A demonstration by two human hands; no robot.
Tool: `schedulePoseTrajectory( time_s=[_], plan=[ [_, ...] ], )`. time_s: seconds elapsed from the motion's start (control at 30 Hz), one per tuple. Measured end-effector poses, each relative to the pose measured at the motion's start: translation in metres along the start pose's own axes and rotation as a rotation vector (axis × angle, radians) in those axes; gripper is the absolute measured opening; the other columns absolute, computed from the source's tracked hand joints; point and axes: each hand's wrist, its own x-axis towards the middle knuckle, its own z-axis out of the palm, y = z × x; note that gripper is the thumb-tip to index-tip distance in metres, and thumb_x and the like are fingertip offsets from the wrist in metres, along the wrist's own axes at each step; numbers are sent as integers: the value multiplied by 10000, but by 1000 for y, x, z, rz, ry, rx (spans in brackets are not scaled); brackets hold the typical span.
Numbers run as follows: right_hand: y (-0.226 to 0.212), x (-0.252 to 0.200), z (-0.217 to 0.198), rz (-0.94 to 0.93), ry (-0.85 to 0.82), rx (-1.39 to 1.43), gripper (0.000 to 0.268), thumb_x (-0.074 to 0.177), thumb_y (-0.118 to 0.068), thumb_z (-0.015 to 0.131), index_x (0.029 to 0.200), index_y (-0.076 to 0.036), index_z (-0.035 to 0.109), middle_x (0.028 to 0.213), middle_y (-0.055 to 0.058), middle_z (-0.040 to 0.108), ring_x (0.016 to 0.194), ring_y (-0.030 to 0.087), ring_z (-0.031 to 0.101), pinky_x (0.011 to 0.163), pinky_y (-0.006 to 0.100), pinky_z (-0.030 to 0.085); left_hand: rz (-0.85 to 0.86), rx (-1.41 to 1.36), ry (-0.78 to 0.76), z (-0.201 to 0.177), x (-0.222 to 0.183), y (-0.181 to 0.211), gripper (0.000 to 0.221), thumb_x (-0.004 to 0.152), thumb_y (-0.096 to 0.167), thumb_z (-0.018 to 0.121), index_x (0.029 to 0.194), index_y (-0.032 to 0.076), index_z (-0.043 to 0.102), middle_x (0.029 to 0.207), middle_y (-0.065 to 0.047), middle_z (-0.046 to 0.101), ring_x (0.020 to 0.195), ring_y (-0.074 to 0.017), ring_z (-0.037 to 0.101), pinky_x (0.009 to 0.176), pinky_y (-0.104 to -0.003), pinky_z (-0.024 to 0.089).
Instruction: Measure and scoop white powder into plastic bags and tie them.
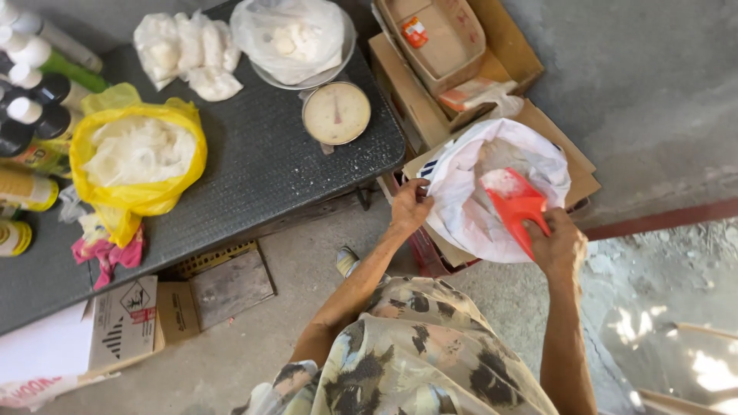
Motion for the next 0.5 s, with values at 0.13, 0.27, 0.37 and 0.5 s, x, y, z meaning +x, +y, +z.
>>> schedulePoseTrajectory(
  time_s=[0.13,0.27,0.37,0.5],
  plan=[
    [1,0,-26,5,43,205,288,875,-219,851,1063,-61,701,986,130,771,855,238,754,751,382,579,-13,-6,3,-5,-6,52,446,826,15,717,1260,19,616,1146,-151,636,906,-242,700,788,-356,616],
    [-7,5,-57,-42,129,236,271,890,-141,885,1070,-34,714,983,141,766,828,182,724,730,332,574,291,-58,63,11,2,74,444,832,-92,625,1270,-21,612,1246,-209,597,1007,-277,686,785,-331,623],
    [-11,12,-71,-98,173,264,277,921,-130,888,1070,1,696,972,150,758,849,169,715,761,320,567,435,-98,-15,36,9,70,347,908,-86,573,1233,-1,659,1265,-201,648,1011,-234,705,696,-257,605],
    [-33,22,-87,-124,186,311,268,959,-110,882,1077,35,689,948,152,756,857,141,701,783,293,556,277,53,-369,10,-15,138,222,1036,144,617,1237,75,681,1173,-132,721,884,-204,732,625,-250,588]
  ],
)
